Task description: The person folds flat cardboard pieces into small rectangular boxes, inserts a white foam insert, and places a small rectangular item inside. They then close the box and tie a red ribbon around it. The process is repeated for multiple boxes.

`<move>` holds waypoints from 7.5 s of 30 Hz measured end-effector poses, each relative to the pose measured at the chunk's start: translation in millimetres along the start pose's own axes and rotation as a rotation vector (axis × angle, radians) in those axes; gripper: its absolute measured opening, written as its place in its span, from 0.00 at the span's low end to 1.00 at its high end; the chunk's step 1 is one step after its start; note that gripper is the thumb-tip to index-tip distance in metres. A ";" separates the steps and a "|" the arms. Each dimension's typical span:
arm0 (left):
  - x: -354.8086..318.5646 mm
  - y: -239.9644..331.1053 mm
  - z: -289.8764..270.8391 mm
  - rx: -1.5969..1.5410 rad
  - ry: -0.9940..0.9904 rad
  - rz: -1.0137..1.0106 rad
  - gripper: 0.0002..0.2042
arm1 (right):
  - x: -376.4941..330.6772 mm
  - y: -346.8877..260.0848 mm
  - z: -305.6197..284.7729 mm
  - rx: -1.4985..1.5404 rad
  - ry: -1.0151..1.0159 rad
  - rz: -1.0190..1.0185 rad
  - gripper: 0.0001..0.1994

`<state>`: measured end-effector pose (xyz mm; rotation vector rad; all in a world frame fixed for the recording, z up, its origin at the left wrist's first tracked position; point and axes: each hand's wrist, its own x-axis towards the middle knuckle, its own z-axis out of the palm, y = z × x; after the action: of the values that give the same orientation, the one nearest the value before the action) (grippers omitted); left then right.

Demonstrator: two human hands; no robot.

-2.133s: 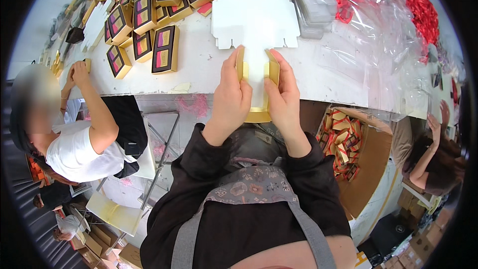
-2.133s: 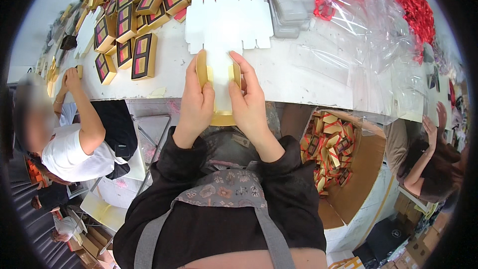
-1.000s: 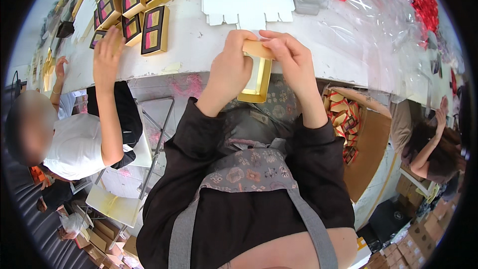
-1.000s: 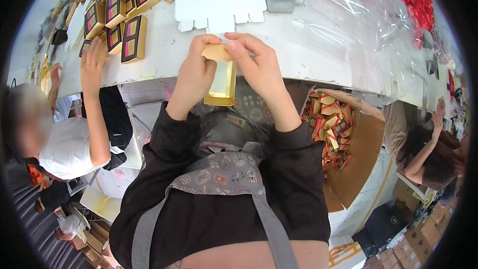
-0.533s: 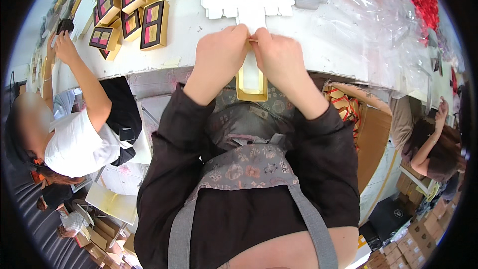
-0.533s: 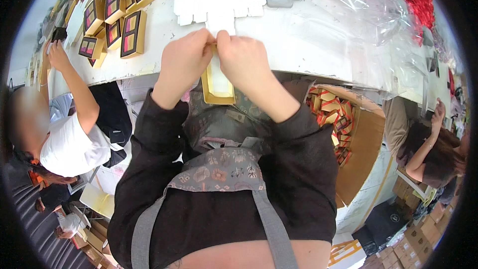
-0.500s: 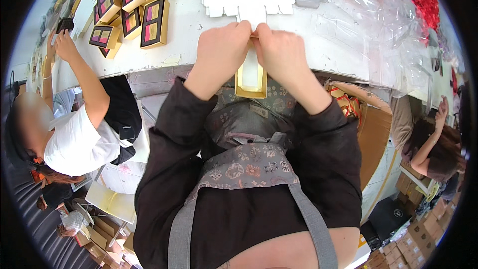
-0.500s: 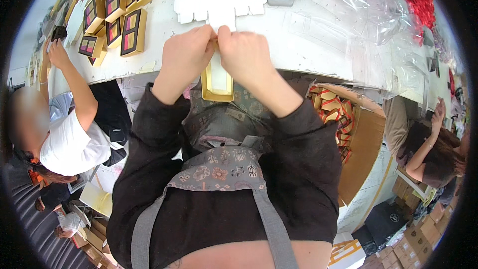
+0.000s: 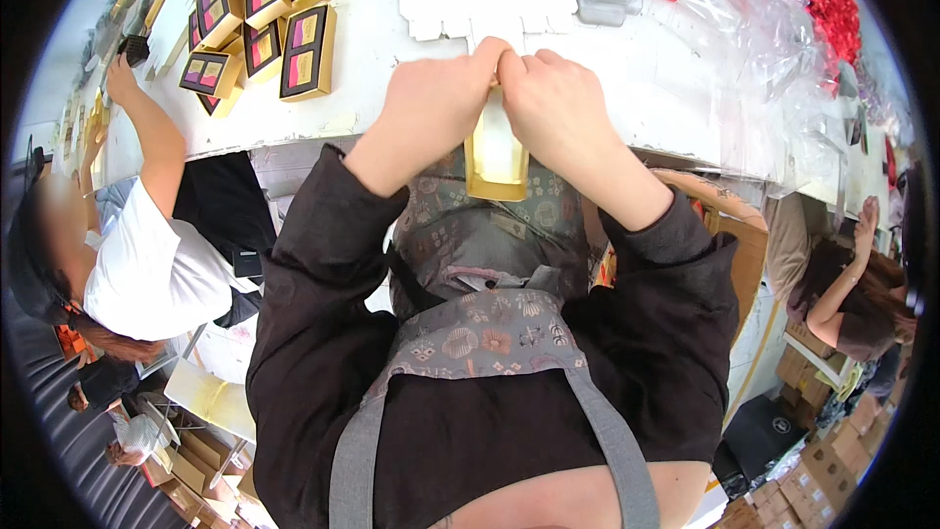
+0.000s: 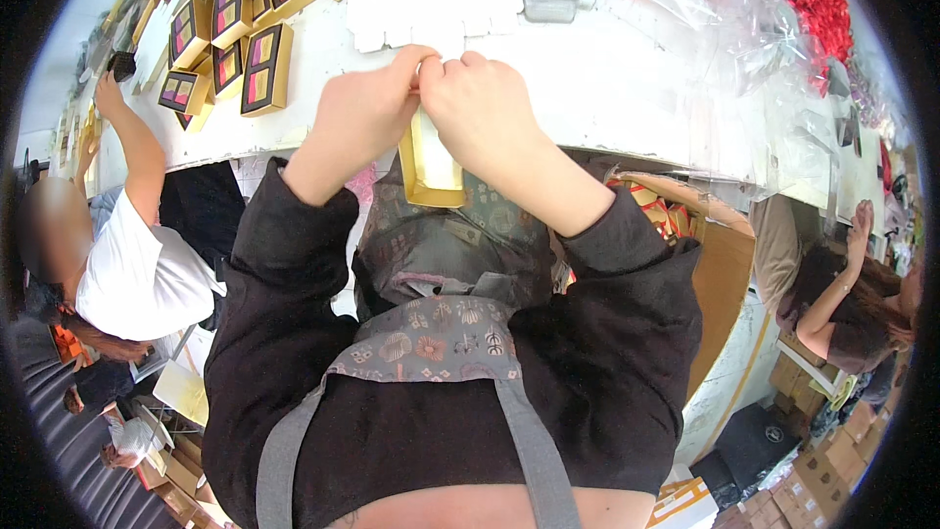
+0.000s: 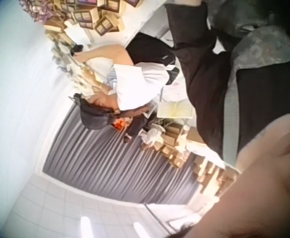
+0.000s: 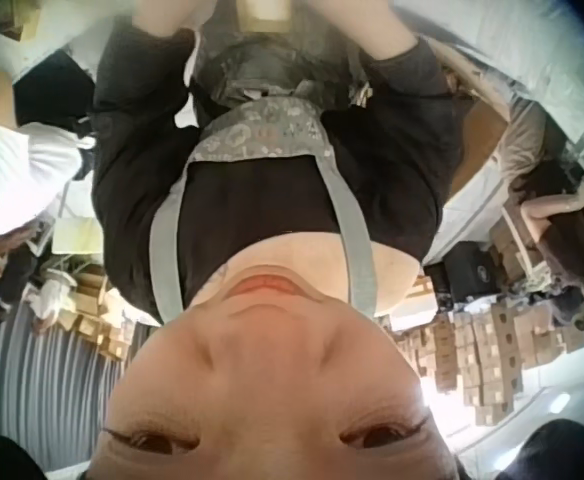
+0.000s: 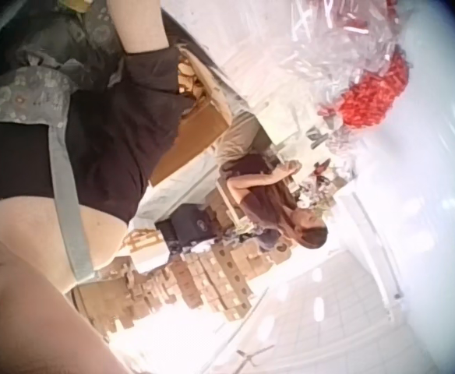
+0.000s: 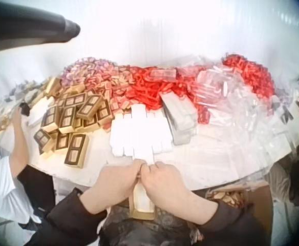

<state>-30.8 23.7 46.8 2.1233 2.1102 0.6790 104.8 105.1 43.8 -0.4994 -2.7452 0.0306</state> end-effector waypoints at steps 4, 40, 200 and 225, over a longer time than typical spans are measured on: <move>-7.5 -9.3 -4.7 0.053 -0.040 0.039 0.16 | 4.7 2.0 6.8 0.207 -0.121 0.028 0.13; -77.9 -40.9 34.0 -1.690 0.336 -0.315 0.36 | -45.5 -43.7 29.3 0.317 0.276 -0.189 0.11; -40.8 19.2 27.1 -0.781 0.098 -0.283 0.26 | -31.2 -36.5 40.0 0.939 0.565 0.570 0.08; -41.9 13.8 9.3 -0.712 -0.078 -0.341 0.16 | -38.7 -19.6 7.2 0.413 0.109 0.257 0.07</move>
<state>-12.9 -15.1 32.6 1.3551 1.7485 1.0689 129.6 73.7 25.7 -0.7028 -2.4553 0.6003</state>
